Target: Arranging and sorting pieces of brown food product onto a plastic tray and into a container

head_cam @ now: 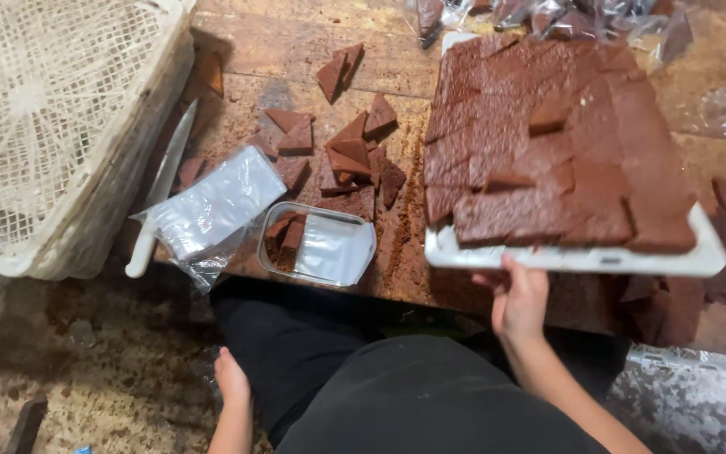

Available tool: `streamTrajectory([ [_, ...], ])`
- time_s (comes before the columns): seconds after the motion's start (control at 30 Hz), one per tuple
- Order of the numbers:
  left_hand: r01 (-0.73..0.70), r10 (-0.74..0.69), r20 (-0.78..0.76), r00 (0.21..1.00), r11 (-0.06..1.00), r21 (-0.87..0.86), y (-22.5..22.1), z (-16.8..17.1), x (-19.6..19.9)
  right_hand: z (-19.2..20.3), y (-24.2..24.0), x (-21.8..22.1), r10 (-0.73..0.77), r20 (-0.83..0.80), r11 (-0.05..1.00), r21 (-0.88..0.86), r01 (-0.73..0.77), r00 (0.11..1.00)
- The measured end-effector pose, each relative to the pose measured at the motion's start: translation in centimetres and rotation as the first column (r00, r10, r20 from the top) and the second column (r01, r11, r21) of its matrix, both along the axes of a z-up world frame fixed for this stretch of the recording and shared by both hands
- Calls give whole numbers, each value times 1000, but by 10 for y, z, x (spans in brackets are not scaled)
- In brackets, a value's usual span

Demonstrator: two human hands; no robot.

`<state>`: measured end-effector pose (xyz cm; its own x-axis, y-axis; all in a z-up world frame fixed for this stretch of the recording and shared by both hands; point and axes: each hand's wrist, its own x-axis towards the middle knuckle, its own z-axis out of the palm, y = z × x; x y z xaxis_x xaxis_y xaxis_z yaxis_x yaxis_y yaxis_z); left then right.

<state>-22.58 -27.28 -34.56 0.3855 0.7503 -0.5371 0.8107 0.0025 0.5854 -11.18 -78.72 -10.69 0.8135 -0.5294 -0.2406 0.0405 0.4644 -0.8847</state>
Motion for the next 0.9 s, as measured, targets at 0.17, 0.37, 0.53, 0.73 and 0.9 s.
streamTrajectory([
  [0.17,166,-293,252,922,889,427,-10,8,10,-29,-2,-81,171,-256,980,-57,-192,951],
  [0.37,303,-353,74,933,877,374,-15,27,18,7,-22,-108,611,-693,791,520,-321,382],
  [0.53,337,-356,6,935,891,303,-17,50,25,29,-5,-85,695,-677,657,462,-596,242],
  [0.73,540,-597,-456,660,799,-265,-42,170,67,-61,-28,-100,879,-206,433,724,-537,430],
  [0.9,839,-905,-339,257,383,-386,-84,248,93,-36,-46,-124,699,-297,540,815,-208,650],
])
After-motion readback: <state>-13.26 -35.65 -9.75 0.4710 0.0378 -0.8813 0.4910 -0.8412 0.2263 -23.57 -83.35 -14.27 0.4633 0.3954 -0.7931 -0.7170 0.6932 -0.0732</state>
